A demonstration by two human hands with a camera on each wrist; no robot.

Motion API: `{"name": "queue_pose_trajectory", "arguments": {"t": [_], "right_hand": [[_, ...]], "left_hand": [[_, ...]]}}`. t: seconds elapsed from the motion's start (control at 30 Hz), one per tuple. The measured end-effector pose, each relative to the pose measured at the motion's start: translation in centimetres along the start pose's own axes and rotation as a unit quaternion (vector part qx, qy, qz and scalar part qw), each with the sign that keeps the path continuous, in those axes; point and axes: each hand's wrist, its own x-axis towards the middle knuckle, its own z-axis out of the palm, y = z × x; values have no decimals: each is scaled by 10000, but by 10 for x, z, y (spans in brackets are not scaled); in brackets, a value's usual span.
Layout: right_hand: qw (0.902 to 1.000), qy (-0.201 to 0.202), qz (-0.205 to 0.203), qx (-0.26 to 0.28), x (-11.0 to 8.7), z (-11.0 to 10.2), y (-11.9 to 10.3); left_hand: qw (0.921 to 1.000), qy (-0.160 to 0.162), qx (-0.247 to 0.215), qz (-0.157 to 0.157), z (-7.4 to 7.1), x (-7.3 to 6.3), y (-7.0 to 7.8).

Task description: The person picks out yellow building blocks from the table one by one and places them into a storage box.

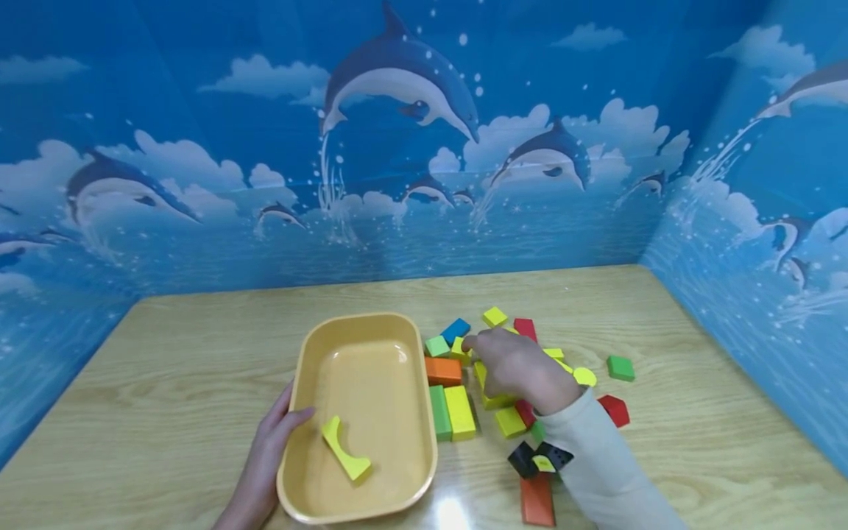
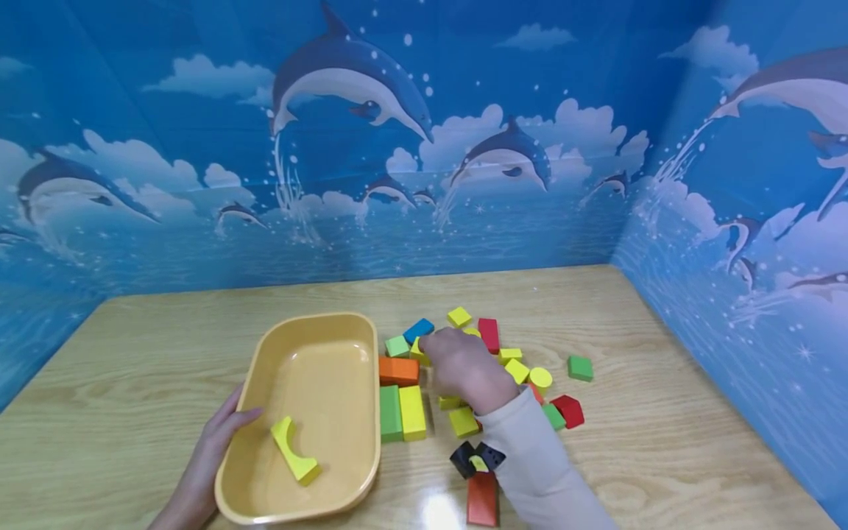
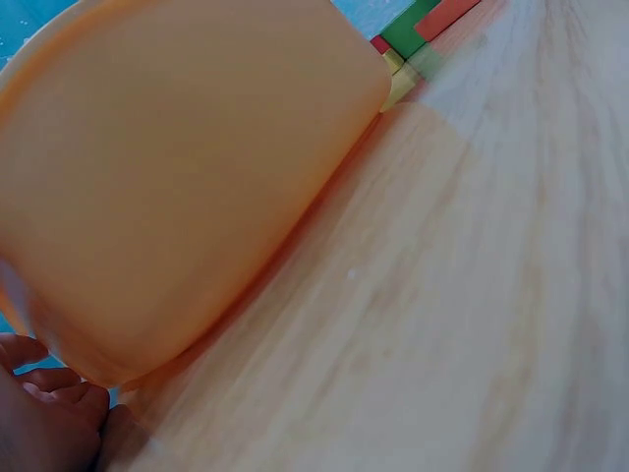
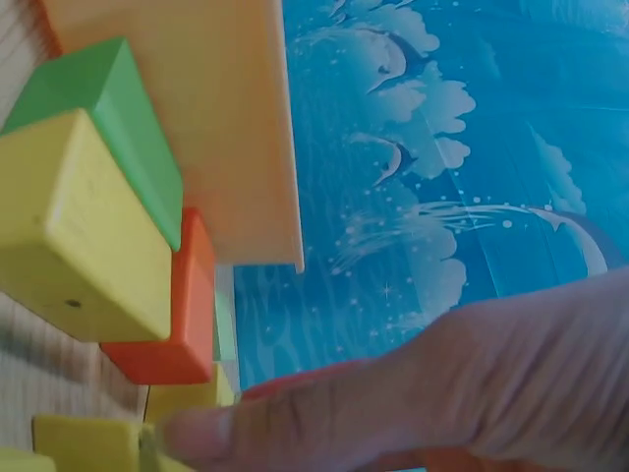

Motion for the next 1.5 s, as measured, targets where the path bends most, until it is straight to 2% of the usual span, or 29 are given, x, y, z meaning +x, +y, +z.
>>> {"name": "queue_pose_trajectory", "arguments": {"t": [0.2,0.6,0.8,1.07,1.17,1.33,1.43,1.5], "right_hand": [[9998,-100,138,45,4,4,2],[9981,-395,239,-413,10,12,0],[9972,-319,148,-656,11,13,-1],[9975,-317,128,-620,6,9,-3],[9980,-202,5,-604,-3,3,-7],[9971,-81,-468,-598,-26,-10,-25],[9941,8,-847,-676,-40,-15,-41],[9880,152,-1250,-893,-47,-14,-53]], "left_hand": [[10000,-40,-30,62,0,1,0],[10000,-52,-34,-6,1,1,-1],[10000,-51,25,-27,1,1,-1],[9999,-64,74,-60,2,1,-1],[10000,-54,45,-33,2,1,-2],[9999,-2,-95,-68,1,0,-2],[9999,35,-137,-88,0,-1,-2],[9999,62,-149,-58,-1,-1,-1]]}}
